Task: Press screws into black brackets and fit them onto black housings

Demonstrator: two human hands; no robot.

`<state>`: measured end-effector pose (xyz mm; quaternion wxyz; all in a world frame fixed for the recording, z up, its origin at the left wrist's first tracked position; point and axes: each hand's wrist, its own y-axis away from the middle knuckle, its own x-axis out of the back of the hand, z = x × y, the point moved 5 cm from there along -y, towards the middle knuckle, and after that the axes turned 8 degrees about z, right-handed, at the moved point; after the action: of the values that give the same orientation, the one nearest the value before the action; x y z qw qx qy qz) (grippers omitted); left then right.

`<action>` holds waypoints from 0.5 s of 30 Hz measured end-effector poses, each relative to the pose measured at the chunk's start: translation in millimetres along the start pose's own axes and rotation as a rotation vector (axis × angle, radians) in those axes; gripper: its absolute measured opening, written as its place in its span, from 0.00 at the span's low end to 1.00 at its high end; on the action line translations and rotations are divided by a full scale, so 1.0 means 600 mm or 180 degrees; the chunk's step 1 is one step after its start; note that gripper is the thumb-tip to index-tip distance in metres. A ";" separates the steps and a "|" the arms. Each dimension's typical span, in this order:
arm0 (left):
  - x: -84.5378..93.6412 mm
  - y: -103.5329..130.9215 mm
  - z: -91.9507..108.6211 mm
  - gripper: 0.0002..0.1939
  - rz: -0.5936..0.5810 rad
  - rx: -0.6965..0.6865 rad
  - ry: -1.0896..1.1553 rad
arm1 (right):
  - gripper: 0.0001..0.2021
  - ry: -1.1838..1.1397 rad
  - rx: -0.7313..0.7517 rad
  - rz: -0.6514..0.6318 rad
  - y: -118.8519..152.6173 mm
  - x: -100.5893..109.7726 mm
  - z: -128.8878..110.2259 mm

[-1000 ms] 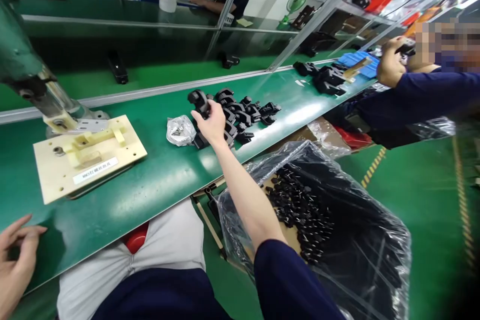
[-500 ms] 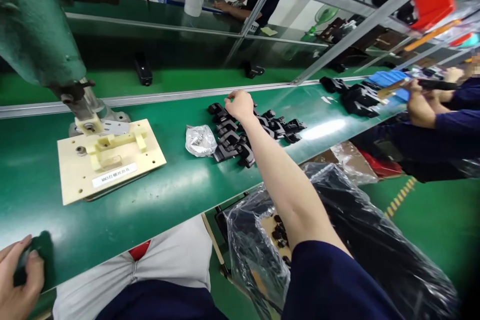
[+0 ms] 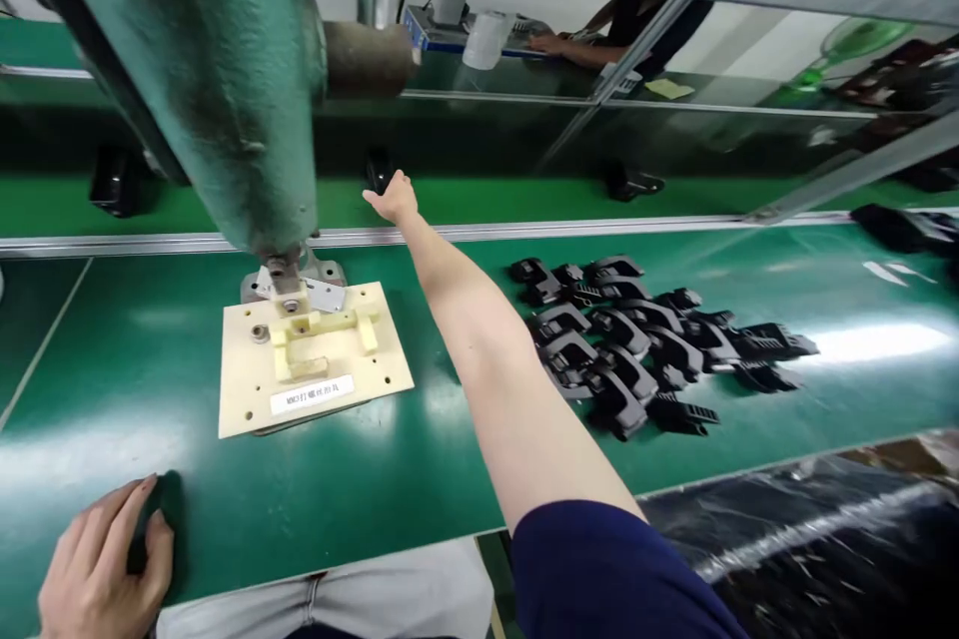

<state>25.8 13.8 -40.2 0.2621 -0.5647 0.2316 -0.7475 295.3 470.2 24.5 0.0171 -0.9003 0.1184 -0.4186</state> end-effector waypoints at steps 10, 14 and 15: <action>-0.007 -0.004 -0.001 0.25 0.0095 -0.0253 -0.0064 | 0.08 -0.1675 -0.0992 -0.0314 0.077 0.077 0.004; -0.006 -0.008 -0.011 0.19 -0.0041 0.0194 0.0130 | 0.05 -0.2330 -0.0758 0.0084 0.208 0.175 0.051; -0.005 -0.008 -0.014 0.17 -0.0076 0.0360 0.0275 | 0.05 -0.2451 -0.0446 0.0421 0.253 0.204 0.064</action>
<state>17.7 19.8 -41.3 0.2744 -0.5189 0.1933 -0.7862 370.4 292.1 71.3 0.0256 -0.9808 0.1894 -0.0392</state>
